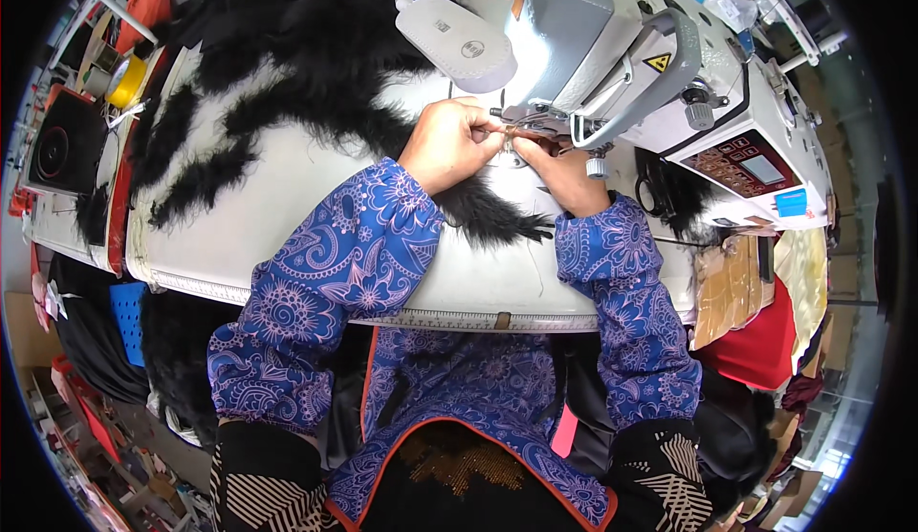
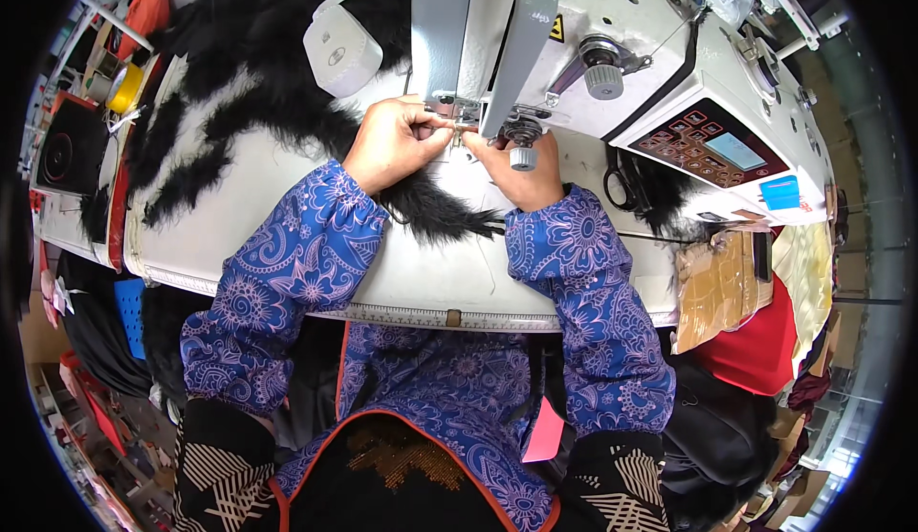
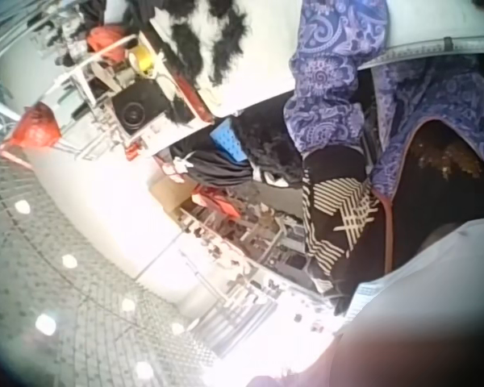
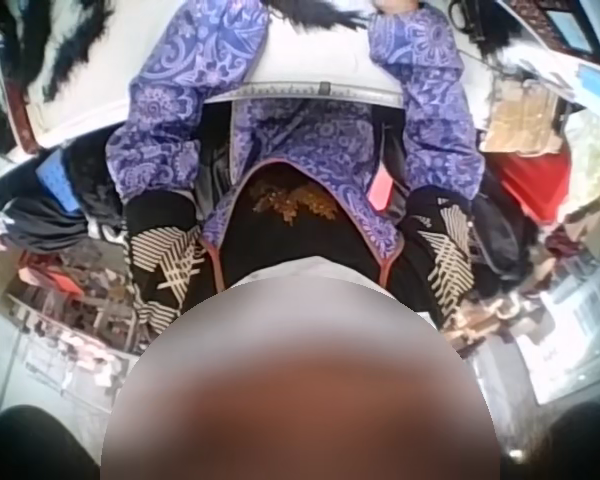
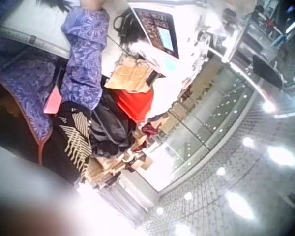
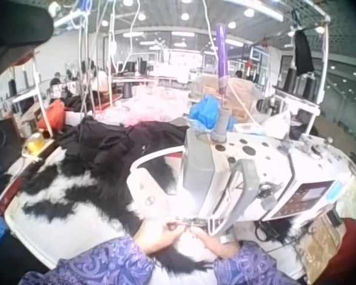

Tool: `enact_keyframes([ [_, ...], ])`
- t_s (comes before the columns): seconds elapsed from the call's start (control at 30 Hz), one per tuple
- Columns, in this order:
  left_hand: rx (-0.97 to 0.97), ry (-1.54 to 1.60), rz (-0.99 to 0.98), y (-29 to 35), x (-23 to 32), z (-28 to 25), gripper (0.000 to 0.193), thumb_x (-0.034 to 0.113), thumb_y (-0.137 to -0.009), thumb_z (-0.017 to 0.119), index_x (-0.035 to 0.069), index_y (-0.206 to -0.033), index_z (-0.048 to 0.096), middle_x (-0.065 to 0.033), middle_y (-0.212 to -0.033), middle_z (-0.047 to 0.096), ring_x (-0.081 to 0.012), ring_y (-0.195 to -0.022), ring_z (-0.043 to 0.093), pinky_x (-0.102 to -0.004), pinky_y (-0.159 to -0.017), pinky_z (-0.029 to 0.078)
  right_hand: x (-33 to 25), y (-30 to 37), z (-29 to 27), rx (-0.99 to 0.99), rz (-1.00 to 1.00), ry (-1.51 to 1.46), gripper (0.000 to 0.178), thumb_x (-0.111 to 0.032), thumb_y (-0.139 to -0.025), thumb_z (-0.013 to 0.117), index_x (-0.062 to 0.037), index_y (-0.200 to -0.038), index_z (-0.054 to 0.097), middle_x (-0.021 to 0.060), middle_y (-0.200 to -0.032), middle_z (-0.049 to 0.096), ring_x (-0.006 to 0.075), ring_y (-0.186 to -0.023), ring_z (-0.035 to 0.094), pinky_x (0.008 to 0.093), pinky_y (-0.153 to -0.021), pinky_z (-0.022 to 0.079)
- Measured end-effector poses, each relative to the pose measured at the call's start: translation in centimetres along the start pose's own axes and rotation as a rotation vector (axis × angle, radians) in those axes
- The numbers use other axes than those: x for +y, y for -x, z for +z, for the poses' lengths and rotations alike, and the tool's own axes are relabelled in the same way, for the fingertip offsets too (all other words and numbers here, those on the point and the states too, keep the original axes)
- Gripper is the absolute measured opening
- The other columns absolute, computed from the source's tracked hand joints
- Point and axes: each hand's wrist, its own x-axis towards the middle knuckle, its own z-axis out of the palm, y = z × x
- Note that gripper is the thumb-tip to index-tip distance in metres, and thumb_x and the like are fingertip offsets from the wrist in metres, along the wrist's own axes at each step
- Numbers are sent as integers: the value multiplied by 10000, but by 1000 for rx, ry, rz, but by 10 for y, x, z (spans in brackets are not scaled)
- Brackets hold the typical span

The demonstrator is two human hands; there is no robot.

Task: Sewing together pieces of black and white fur material using an industrial sewing machine and trimming the edges with scissors.

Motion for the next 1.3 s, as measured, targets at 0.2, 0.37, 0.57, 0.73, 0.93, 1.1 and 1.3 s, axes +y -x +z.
enact_keyframes([
  [0.2, 7, -22, -4, -1, 3, 2, 146, 54, -751, 705, -17, -878, 709, -44, -807, 652, -43, -583, 510, -209, -528, 438, 4, 0, -1, -3, -6, -4, 174, -139, -733, 756, -24, -810, 650, 7, -662, 601, 86, -585, 527, 260, -524, 420],
  [0.37, 12, -3, -3, -1, 1, 4, 154, 55, -750, 705, -12, -889, 710, -35, -761, 632, -44, -582, 509, -208, -525, 434, 2, 0, -1, -11, 2, -16, 171, -140, -736, 756, -26, -811, 653, 5, -659, 597, 87, -588, 527, 261, -524, 418],
  [0.57, 16, 36, -23, -2, 4, 4, 151, 61, -723, 702, -4, -860, 709, -62, -718, 602, -107, -589, 547, -242, -554, 455, 1, 0, -5, -26, -5, -5, 171, -133, -736, 754, -20, -821, 658, 7, -663, 601, 85, -600, 533, 266, -528, 420],
  [0.73, 19, 70, -55, 0, 7, 0, 148, 71, -700, 703, -7, -826, 707, -99, -711, 599, -166, -607, 595, -274, -591, 484, -14, 2, -8, -149, 133, 18, 219, -102, -825, 679, -33, -1032, 674, 42, -981, 680, 109, -900, 606, 258, -824, 477],
  [0.93, 17, 27, -60, -1, 11, 0, 140, 70, -702, 695, -9, -817, 705, -102, -715, 602, -171, -605, 595, -275, -593, 484, -4, 1, -3, -37, 16, -47, 142, -85, -749, 736, -24, -870, 693, -1, -697, 623, 81, -634, 554, 262, -564, 438],
  [1.1, 26, 19, -37, -2, 8, 1, 137, 74, -691, 698, -9, -800, 701, -103, -708, 599, -180, -601, 593, -285, -586, 480, -4, 1, -2, -37, 6, -67, 140, -85, -755, 730, -24, -875, 693, -1, -705, 628, 83, -638, 556, 264, -568, 439],
  [1.3, 18, 14, -53, -4, 8, 2, 137, 80, -690, 701, -6, -796, 700, -102, -703, 595, -179, -598, 590, -283, -582, 477, -7, 0, -3, -29, -16, -72, 137, -91, -769, 715, -18, -882, 693, 8, -720, 642, 87, -655, 566, 264, -578, 444],
])
